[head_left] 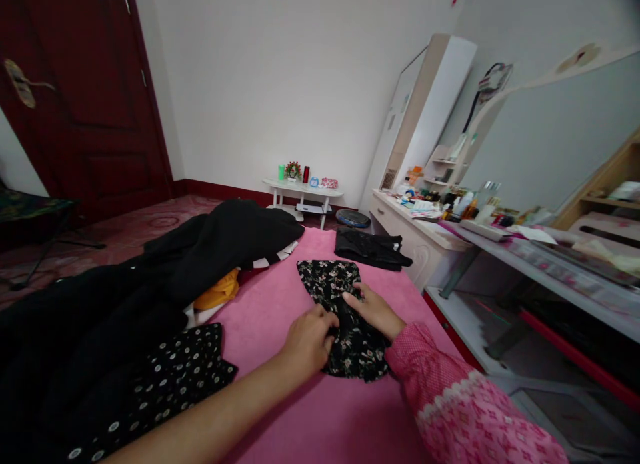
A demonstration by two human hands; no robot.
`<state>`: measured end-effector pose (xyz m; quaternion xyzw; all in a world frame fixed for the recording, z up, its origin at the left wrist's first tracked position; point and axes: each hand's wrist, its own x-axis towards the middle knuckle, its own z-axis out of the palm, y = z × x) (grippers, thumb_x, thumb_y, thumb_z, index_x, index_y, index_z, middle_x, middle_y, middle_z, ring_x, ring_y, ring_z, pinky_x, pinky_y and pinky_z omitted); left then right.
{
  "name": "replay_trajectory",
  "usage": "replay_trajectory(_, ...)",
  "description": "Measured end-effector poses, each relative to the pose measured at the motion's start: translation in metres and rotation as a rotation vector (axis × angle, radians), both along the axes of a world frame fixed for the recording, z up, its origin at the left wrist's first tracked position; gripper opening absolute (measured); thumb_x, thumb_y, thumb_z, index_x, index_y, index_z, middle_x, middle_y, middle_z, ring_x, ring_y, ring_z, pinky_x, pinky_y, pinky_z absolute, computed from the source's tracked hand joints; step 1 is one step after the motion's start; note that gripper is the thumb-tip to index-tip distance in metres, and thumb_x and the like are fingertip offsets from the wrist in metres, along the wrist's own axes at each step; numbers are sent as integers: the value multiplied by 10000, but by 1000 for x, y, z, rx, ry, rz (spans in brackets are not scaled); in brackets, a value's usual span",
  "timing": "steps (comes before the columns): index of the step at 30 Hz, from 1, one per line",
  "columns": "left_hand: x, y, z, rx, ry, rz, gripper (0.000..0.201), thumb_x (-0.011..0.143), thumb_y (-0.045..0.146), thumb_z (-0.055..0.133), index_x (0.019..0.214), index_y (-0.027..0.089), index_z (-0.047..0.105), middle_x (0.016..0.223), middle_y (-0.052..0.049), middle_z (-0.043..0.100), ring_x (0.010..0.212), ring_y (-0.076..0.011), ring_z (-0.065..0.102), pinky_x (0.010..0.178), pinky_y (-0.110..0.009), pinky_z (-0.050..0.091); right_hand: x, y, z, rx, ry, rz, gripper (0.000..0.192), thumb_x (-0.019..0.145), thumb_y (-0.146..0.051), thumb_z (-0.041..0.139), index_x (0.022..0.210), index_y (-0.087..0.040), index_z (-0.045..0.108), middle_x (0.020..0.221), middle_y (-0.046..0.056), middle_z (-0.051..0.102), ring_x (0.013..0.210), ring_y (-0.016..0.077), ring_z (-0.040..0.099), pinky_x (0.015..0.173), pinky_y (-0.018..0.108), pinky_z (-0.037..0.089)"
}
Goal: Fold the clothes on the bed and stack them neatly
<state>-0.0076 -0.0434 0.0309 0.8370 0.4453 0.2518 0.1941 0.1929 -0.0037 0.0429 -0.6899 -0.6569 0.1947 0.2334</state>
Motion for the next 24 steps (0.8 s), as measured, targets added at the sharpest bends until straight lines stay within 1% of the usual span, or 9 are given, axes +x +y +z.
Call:
replay_trajectory(4, 22, -27, -2, -16, -6, -218, 320, 673, 203, 616, 990, 214, 660, 1098, -121, 582, 1007, -285, 549, 866, -374, 461, -38, 8, 28, -134, -278, 65, 854, 727, -797, 379, 1274, -145, 460, 1140, 187, 631, 1033, 333, 605, 844, 428, 445)
replay_trajectory(7, 32, -37, 3, 24, -69, -364, 398, 624, 188, 635, 1022, 189, 655, 1145, -139, 592, 1041, -313, 542, 918, -401, 443, -56, 21, 30, -189, -462, 74, 862, 705, -787, 426, 1226, -104, 499, 1121, 225, 631, 1019, 356, 608, 818, 429, 452)
replay_trajectory(9, 31, -31, 11, 5, -156, -499, 356, 612, 130, 601, 955, 194, 669, 1076, -94, 647, 1003, -279, 577, 912, -356, 448, -62, 29, 26, -204, -552, 79, 785, 703, -689, 539, 1212, -93, 508, 1096, 227, 640, 994, 352, 618, 793, 409, 459)
replay_trajectory(12, 22, 2, 22, -256, -292, -657, 253, 629, 75, 507, 784, 177, 680, 821, -30, 701, 766, -189, 644, 742, -272, 498, -63, 33, 21, -211, -619, 81, 596, 721, -461, 631, 1196, -116, 526, 1002, 186, 675, 925, 316, 642, 739, 363, 465)
replay_trajectory(13, 17, 17, 24, -336, -368, -607, 245, 647, 70, 470, 747, 168, 672, 756, -23, 694, 689, -165, 642, 683, -255, 499, -62, 31, 20, -203, -625, 81, 531, 741, -404, 617, 1189, -131, 533, 983, 172, 679, 923, 305, 641, 731, 350, 462)
replay_trajectory(15, 5, 51, 21, -340, -577, -310, 273, 676, 54, 408, 739, 156, 653, 729, -25, 681, 652, -143, 635, 657, -246, 495, -58, 24, 19, -165, -639, 72, 447, 782, -324, 560, 1197, -160, 530, 1012, 163, 664, 951, 292, 629, 737, 340, 455)
replay_trajectory(19, -24, 101, -12, -25, -708, 381, 317, 693, 20, 430, 881, 165, 641, 921, -53, 671, 870, -167, 624, 809, -288, 476, -48, 3, 13, -80, -616, 159, 567, 727, -228, 558, 1286, -245, 466, 1165, 132, 581, 1015, 278, 589, 790, 345, 440)
replay_trajectory(21, -32, 112, -32, 14, -574, 494, 299, 705, 26, 464, 893, 172, 646, 944, -58, 662, 912, -182, 611, 848, -307, 461, -43, -7, 9, -79, -570, 223, 685, 659, -196, 593, 1320, -282, 435, 1207, 102, 549, 1061, 273, 552, 813, 335, 431)
replay_trajectory(24, -33, 114, -51, 49, -466, 414, 257, 749, 70, 495, 921, 181, 651, 956, -56, 650, 934, -186, 604, 865, -312, 457, -35, -19, 6, -64, -566, 237, 738, 629, -108, 556, 1339, -271, 433, 1231, 90, 532, 1104, 260, 500, 838, 316, 413)
